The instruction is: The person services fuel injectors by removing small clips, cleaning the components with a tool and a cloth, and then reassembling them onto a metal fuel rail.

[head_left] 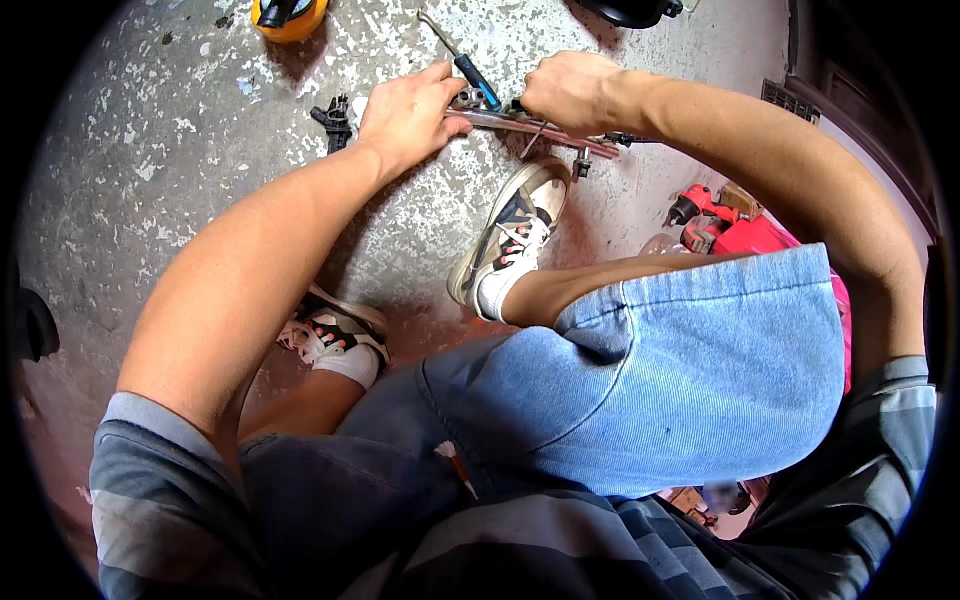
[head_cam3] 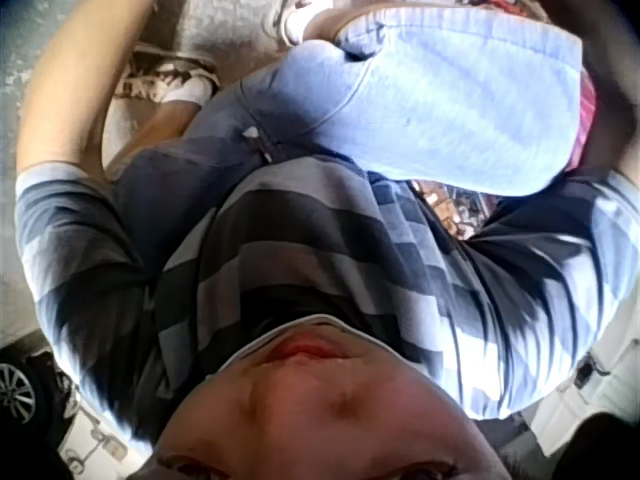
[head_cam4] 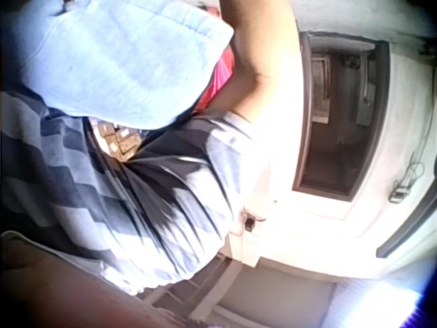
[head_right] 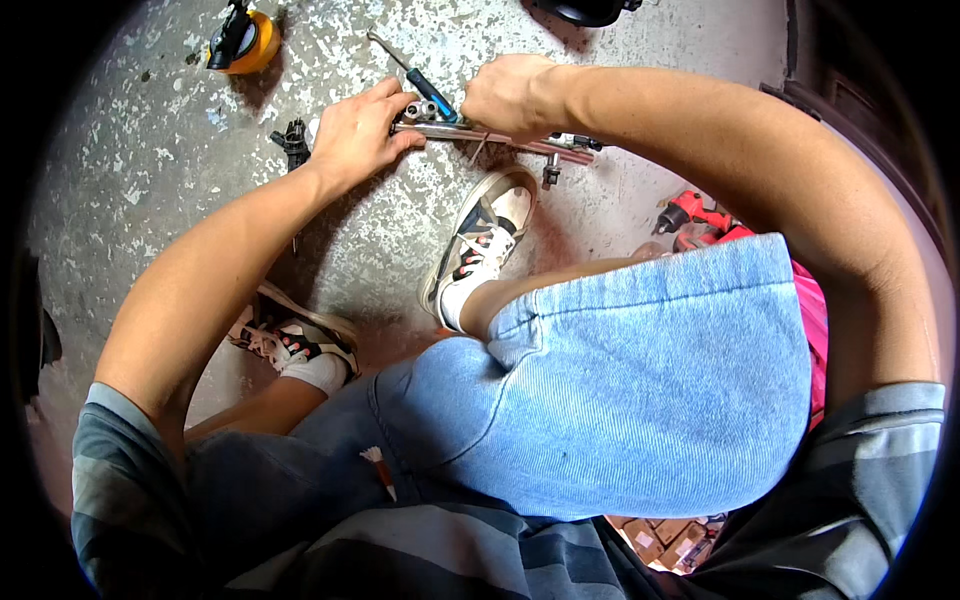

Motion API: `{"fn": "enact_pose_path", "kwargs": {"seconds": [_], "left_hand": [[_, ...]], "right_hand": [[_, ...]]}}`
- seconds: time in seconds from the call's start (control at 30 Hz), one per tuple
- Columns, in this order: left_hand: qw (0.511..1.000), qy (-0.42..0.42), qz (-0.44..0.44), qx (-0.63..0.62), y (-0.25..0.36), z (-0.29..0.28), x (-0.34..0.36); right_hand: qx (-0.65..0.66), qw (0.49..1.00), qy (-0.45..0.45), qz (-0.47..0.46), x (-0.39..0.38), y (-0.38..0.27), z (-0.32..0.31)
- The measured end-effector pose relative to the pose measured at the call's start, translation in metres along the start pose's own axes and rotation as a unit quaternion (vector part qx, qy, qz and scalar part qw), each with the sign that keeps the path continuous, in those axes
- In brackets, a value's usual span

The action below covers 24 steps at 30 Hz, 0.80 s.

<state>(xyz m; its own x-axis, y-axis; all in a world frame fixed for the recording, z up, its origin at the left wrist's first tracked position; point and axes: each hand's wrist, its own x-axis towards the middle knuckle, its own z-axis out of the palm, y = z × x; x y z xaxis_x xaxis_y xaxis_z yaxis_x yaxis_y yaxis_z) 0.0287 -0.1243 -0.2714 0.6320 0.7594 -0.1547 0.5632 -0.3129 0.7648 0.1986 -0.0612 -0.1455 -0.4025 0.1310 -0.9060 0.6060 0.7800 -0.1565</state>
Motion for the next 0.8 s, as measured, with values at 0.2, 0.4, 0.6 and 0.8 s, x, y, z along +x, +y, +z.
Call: {"fn": "enact_pose_path", "kwargs": {"seconds": [0.2, 0.4, 0.6, 0.8], "left_hand": [[1.0, 0.015, 0.004, -0.006, -0.001, 0.004, -0.002], [1.0, -0.007, 0.002, 0.004, 0.002, -0.002, -0.002], [0.999, -0.028, -0.025, 0.013, 0.008, -0.003, -0.003], [0.999, -0.012, -0.012, 0.029, 0.005, -0.004, 0.004]], "right_hand": [[0.017, 0.995, -0.076, 0.065, 0.005, -0.006, -0.003], [-0.012, 0.995, -0.086, 0.044, 0.01, -0.007, 0.002], [-0.044, 0.995, -0.082, 0.037, 0.007, -0.013, -0.002], [-0.112, 0.993, -0.036, 0.025, 0.003, 0.0, 0.008]]}}
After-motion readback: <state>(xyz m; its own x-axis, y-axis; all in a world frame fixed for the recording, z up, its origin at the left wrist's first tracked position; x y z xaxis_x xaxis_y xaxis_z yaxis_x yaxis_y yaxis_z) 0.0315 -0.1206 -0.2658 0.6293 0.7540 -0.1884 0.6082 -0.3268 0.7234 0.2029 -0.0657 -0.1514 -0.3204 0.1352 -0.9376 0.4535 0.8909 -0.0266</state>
